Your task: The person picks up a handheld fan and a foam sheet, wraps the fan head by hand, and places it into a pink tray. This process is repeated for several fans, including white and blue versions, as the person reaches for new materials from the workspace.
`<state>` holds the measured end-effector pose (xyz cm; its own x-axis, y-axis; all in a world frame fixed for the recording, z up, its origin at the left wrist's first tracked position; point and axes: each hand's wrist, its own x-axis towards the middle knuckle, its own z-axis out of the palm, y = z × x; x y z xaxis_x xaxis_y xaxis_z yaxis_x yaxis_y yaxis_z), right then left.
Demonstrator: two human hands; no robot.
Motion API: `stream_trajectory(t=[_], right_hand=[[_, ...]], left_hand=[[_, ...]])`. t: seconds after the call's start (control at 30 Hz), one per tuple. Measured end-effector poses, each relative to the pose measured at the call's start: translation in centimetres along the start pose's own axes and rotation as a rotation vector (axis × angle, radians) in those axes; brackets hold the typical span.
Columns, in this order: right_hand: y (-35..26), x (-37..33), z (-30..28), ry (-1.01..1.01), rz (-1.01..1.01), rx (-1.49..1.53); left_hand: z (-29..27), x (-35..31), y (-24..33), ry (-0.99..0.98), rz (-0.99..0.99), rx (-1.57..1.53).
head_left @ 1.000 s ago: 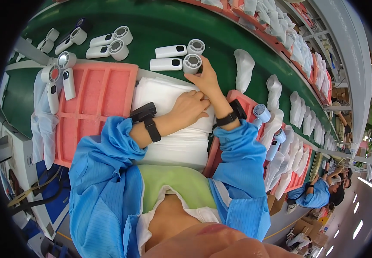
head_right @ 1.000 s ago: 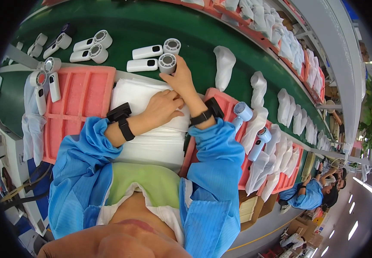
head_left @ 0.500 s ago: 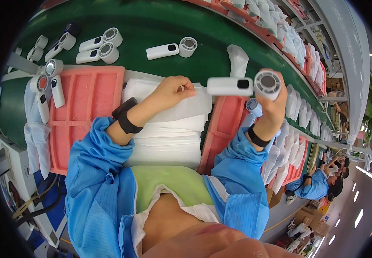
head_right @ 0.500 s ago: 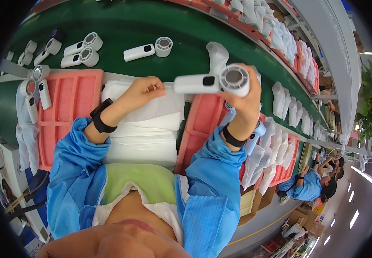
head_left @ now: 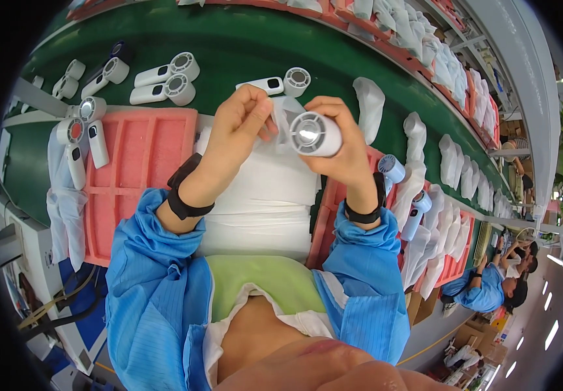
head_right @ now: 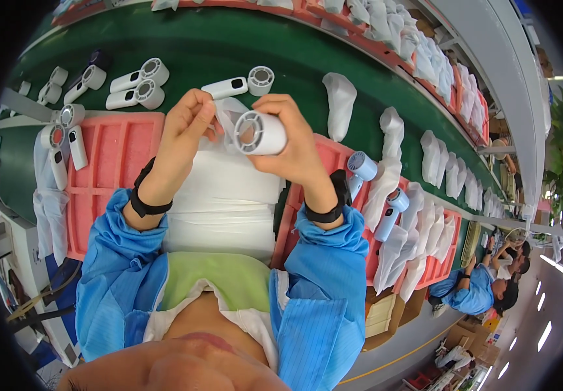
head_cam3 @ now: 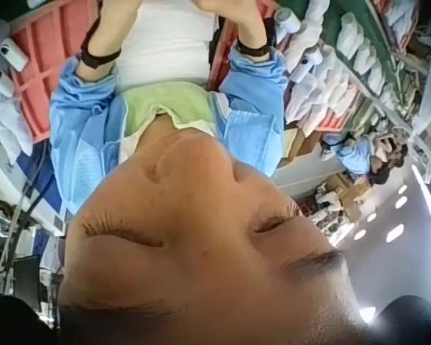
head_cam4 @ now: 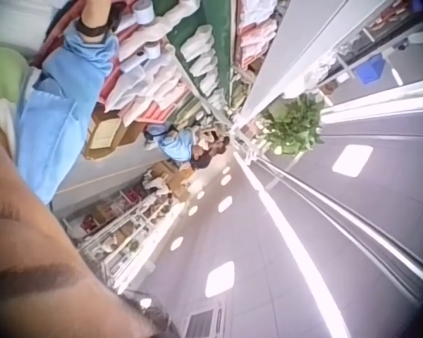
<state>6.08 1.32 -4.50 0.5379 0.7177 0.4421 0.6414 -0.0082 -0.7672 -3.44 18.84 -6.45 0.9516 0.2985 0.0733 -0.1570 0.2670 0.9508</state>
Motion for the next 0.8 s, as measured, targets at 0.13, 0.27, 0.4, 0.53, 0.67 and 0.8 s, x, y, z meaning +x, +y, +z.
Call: stream_trajectory(t=[0.13, 0.27, 0.4, 0.53, 0.67, 0.8], right_hand=[[-0.5, 0.0, 1.2, -0.018, 0.040, -0.164], [-0.6, 0.0, 1.5, 0.072, -0.050, -0.428], [-2.1, 0.0, 2.6, 0.045, -0.040, -0.610], [-1.6, 0.0, 3.4, 0.023, -0.037, -0.562], [-1.3, -0.3, 3.0, 0.134, -0.027, -0.620], [0.5, -0.2, 2.8, 0.312, -0.025, -0.556]], left_hand=[[0.2, -0.1, 0.0, 0.106, -0.012, -0.225], [-0.2, -0.2, -0.2, -0.006, -0.024, -0.338], [0.2, -0.8, 0.7, 0.037, 0.010, -0.391], [1.9, -2.2, 0.3, 0.066, 0.407, 0.206], [2.0, -2.9, -1.1, -0.022, 0.767, 0.806], [2.8, -3.1, -1.4, -0.073, 0.713, 0.671]])
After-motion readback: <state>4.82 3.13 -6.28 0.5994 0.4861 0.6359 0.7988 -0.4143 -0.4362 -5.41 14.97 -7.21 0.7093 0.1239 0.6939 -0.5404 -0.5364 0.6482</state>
